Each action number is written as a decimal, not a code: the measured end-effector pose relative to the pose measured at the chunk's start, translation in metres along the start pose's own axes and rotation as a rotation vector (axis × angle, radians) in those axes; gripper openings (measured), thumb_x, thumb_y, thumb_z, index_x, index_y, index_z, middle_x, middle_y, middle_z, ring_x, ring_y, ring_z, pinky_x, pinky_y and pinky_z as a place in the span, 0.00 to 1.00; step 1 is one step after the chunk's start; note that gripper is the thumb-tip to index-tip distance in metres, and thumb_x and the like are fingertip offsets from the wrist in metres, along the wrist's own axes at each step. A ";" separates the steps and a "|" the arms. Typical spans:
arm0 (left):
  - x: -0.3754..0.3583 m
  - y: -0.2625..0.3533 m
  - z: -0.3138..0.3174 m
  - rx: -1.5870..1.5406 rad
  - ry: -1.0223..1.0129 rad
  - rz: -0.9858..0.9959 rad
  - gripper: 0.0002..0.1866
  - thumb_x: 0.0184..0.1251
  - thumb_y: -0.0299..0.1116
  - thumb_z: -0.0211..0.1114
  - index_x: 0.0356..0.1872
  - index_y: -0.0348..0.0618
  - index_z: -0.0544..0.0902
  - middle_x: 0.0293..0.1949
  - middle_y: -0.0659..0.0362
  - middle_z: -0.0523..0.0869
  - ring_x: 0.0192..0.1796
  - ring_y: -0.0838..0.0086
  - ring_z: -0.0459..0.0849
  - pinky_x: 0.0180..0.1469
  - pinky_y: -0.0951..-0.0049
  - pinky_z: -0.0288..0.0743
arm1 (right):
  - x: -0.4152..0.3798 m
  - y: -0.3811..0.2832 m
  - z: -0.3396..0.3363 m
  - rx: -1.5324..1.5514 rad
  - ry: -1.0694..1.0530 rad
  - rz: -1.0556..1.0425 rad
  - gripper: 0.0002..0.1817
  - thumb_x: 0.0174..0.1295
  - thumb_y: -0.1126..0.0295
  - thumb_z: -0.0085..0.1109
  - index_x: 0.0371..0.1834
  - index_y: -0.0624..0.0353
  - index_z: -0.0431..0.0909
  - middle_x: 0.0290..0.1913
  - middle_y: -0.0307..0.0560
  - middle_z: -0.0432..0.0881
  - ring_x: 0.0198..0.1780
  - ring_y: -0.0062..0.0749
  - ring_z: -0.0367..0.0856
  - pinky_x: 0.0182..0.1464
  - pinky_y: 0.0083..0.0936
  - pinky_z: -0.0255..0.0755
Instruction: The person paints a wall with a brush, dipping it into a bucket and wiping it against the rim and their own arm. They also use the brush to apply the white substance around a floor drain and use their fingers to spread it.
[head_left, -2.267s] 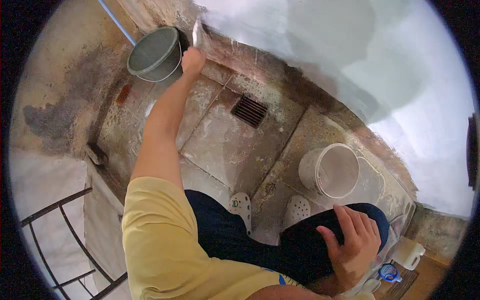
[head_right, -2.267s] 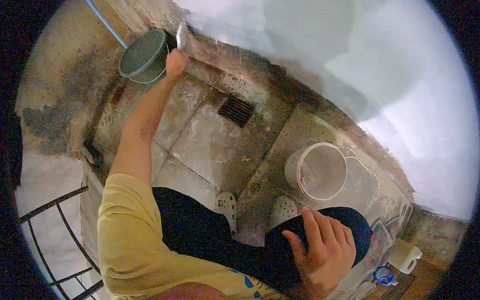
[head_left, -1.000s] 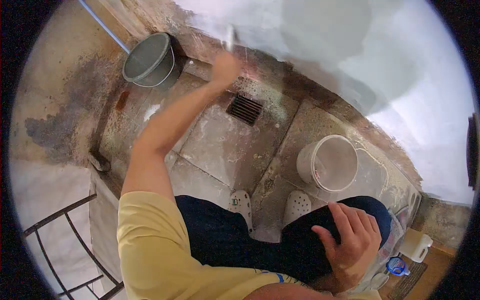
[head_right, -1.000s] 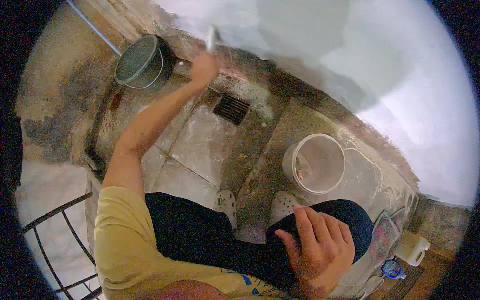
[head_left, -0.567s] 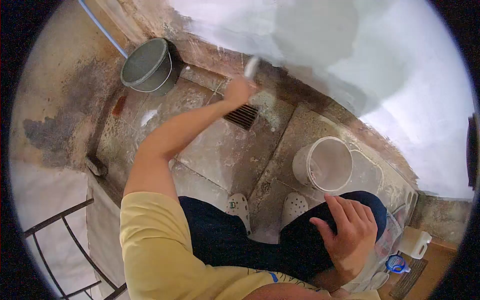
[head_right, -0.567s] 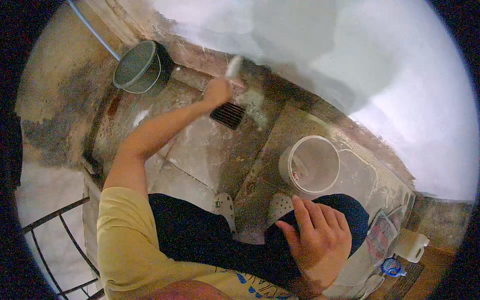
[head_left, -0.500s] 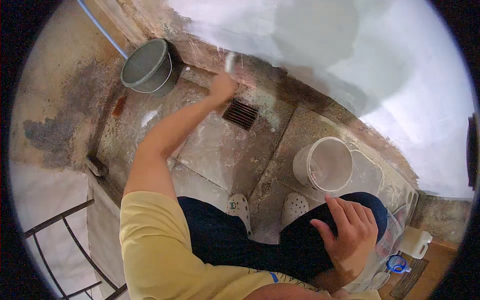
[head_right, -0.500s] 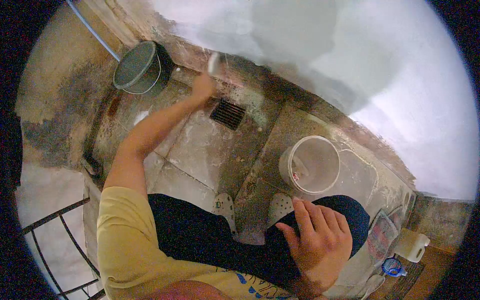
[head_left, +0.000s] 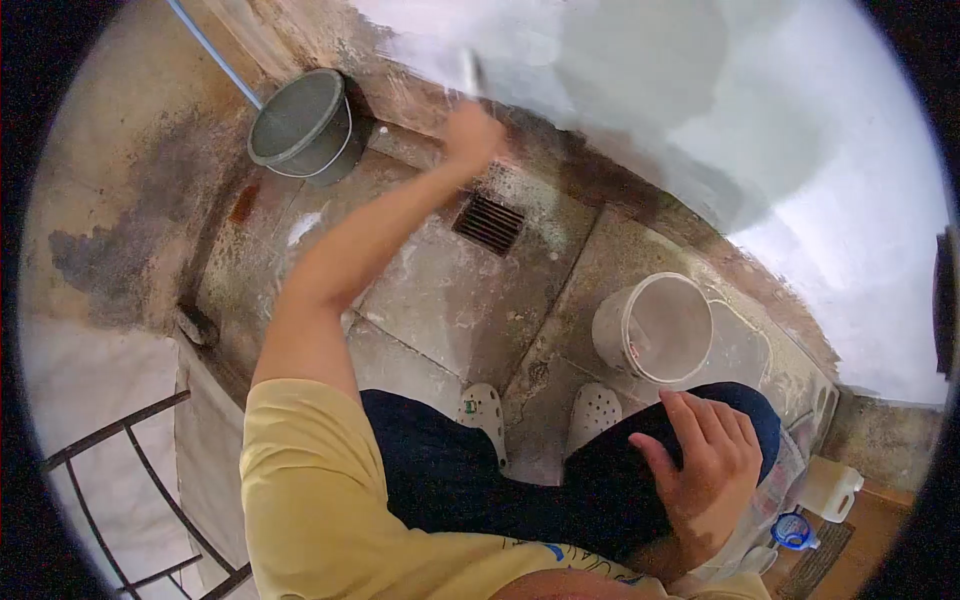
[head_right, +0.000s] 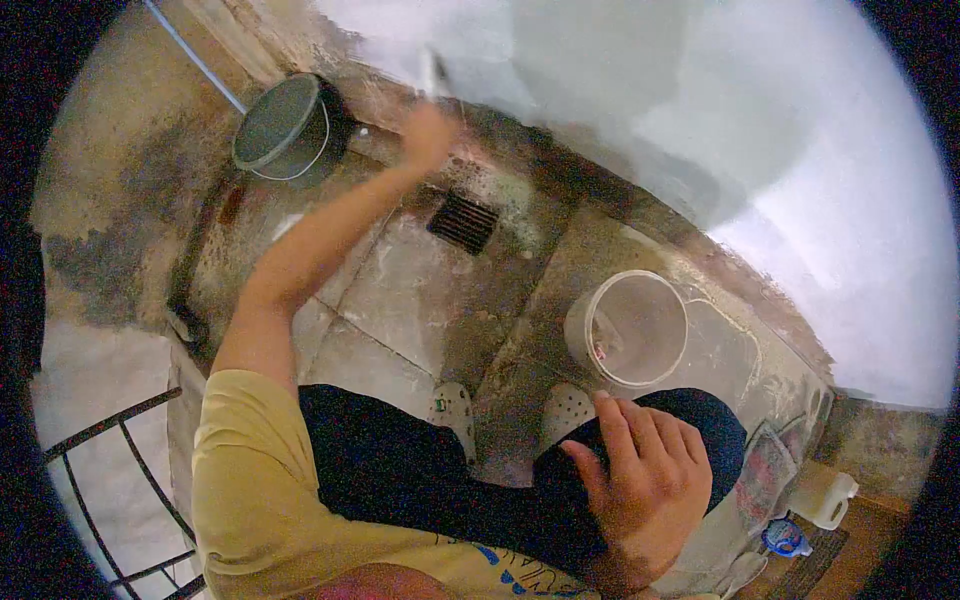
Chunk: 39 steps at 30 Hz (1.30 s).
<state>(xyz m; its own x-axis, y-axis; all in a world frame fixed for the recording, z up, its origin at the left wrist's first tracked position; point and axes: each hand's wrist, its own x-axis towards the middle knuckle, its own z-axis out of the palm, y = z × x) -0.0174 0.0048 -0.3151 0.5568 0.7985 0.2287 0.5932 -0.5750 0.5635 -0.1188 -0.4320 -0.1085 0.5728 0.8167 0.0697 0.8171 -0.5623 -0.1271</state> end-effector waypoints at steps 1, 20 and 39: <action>-0.021 0.011 0.010 0.213 0.088 0.353 0.11 0.57 0.27 0.61 0.37 0.27 0.78 0.31 0.38 0.84 0.36 0.46 0.86 0.37 0.53 0.81 | 0.001 -0.001 0.001 0.006 0.001 -0.004 0.24 0.49 0.55 0.70 0.48 0.56 0.82 0.45 0.41 0.85 0.46 0.37 0.82 0.50 0.33 0.73; 0.008 -0.073 0.017 -0.117 0.316 -0.363 0.20 0.64 0.39 0.53 0.35 0.31 0.86 0.38 0.37 0.86 0.42 0.42 0.85 0.48 0.50 0.77 | 0.000 0.002 0.001 0.043 -0.007 -0.031 0.26 0.47 0.55 0.70 0.48 0.55 0.81 0.45 0.38 0.84 0.46 0.34 0.82 0.50 0.32 0.73; -0.086 0.056 0.037 -0.928 -0.414 -0.325 0.08 0.67 0.30 0.55 0.39 0.36 0.79 0.24 0.60 0.78 0.23 0.76 0.76 0.22 0.72 0.66 | 0.008 -0.001 0.003 0.072 -0.045 -0.048 0.26 0.47 0.55 0.69 0.50 0.54 0.80 0.46 0.38 0.84 0.46 0.32 0.82 0.49 0.31 0.73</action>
<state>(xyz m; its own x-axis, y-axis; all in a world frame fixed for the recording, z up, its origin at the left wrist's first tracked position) -0.0103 -0.1028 -0.3329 0.7093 0.6662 -0.2304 0.1707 0.1548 0.9731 -0.1152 -0.4247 -0.1108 0.5282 0.8485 0.0328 0.8359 -0.5128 -0.1958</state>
